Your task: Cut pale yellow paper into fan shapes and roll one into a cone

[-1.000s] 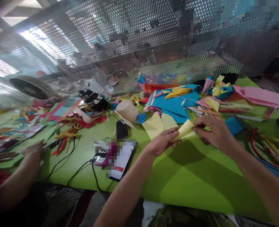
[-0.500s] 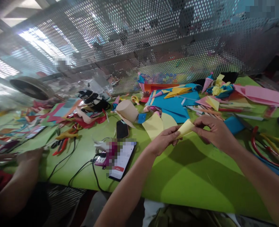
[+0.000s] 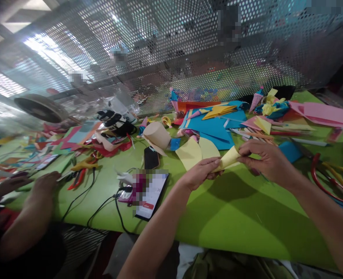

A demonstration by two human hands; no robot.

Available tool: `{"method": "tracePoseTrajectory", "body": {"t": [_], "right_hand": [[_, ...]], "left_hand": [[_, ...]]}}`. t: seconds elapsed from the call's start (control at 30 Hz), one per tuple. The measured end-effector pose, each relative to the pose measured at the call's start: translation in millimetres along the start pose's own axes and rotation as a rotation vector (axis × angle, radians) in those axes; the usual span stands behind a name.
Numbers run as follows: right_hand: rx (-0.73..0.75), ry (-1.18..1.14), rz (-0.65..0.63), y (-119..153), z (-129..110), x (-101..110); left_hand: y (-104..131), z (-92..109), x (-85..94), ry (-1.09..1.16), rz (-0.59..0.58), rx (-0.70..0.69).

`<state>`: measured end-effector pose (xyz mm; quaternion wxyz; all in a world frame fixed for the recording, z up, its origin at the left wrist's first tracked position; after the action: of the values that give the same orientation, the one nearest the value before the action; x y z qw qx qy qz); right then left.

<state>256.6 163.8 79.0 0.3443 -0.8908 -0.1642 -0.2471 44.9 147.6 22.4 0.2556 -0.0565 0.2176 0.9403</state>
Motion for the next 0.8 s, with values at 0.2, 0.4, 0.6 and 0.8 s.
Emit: {"method": "tracePoseTrajectory", "body": {"t": [0.2,0.4,0.6,0.8], "right_hand": [[-0.264,-0.194,0.021,9,11,-3],[-0.502,-0.55,0.233,16,20,-12],[-0.591,-0.582,0.151,22,33,-22],[-0.533,-0.42,0.09,21,32,-18]], "left_hand": [[-1,2,0.4,-0.07,0.008,-0.055],[-1,9,-1.1,-0.272,0.071,-0.175],[2,15,-7.2,-0.405,0.064,-0.246],[0,6,-3.4,-0.252,0.046,-0.154]]}}
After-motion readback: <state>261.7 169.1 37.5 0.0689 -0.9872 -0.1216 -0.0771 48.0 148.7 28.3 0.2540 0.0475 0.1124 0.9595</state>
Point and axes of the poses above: each hand's wrist, its own y-axis away from the middle knuckle, its own x-axis out of the back of the hand, z = x × y, the point moved 4 cm from there along -y, towards the middle knuckle, and after that the axes turned 8 degrees about x, right-handed, at the moved point
